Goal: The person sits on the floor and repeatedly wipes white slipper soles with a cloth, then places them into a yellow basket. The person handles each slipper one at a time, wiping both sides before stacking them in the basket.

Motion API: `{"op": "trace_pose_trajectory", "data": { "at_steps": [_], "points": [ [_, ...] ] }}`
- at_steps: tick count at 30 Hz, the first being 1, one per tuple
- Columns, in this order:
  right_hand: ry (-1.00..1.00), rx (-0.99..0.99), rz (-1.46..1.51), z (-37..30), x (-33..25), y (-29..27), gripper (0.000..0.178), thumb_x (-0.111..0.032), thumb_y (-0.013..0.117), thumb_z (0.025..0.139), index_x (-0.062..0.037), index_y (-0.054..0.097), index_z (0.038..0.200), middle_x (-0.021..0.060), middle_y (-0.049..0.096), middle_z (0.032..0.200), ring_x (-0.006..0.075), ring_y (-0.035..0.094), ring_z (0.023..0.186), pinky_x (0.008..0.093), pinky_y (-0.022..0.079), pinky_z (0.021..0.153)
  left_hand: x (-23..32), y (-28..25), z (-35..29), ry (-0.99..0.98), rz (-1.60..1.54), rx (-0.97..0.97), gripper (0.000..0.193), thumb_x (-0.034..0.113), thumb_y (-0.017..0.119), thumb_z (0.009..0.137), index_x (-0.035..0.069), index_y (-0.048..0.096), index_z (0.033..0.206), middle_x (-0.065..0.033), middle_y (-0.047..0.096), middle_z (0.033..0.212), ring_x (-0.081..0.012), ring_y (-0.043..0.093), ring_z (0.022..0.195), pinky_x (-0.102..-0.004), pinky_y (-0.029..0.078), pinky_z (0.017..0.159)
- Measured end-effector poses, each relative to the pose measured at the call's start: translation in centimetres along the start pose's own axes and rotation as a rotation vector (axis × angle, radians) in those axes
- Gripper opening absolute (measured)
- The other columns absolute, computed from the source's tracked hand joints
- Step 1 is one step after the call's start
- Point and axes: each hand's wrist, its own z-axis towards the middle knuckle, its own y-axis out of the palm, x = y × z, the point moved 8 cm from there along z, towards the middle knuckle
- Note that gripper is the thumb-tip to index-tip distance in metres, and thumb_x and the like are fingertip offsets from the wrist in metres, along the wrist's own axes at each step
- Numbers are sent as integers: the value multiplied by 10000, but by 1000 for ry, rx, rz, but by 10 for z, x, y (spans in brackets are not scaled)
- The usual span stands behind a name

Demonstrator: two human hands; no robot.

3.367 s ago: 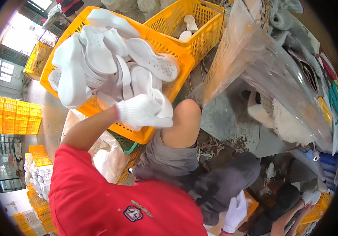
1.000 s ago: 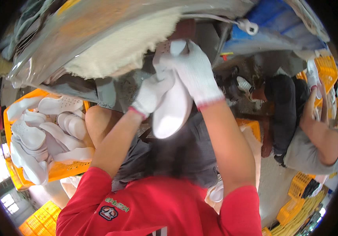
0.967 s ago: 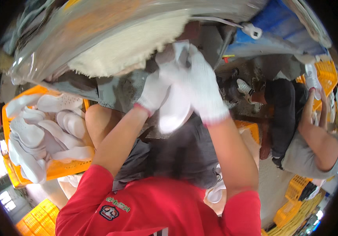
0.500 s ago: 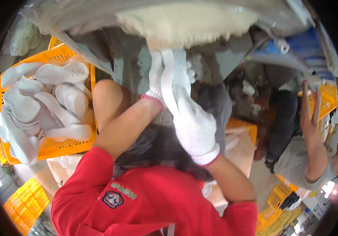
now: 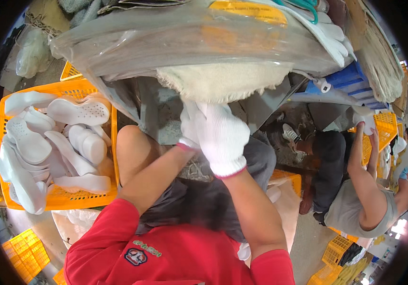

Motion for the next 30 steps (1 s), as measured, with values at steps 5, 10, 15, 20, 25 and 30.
{"op": "trace_pose_trajectory", "data": {
  "at_steps": [5,10,15,20,25,30],
  "points": [
    [137,-367,435,7,2,4,377,-317,715,943,-65,736,1222,197,722,986,410,723,913,475,578,797,-17,48,-32,-877,-1369,-322,415,407,480,1131,86,572,1377,-173,719,1249,-311,752,1028,-465,602,987],
    [-26,-349,404,-31,-24,-31,724,-132,758,951,-38,464,1605,90,695,1188,231,718,999,360,604,857,-8,48,-23,-1111,-1431,-565,613,652,416,1115,92,628,1244,-160,677,984,-341,697,775,-552,622,787],
    [-337,-570,423,24,-47,5,252,-131,784,872,-11,727,1086,127,688,813,307,736,904,462,568,810,1,19,25,-765,-1386,-273,726,766,418,1062,86,631,1205,-171,661,886,-378,689,730,-595,613,738],
    [80,-305,264,-64,-33,-44,698,-291,957,739,2,661,1299,239,748,1169,424,710,1170,488,551,1046,17,59,-47,-1099,-1641,-682,842,879,420,1009,80,635,1166,-182,645,789,-416,681,686,-638,603,689],
    [179,-143,274,-100,2,-25,718,-366,998,718,-22,652,1244,244,768,1137,433,765,1000,491,614,894,-5,56,-13,-940,-1574,-375,747,781,480,1029,82,633,1241,-189,675,879,-425,668,641,-652,612,697],
    [22,-180,159,9,-7,-8,480,-372,907,778,-60,720,1091,184,766,936,397,764,880,471,625,775,-10,28,22,-800,-1507,-254,533,500,418,1110,59,618,1332,-148,697,1115,-332,690,941,-510,609,878]
  ]
}}
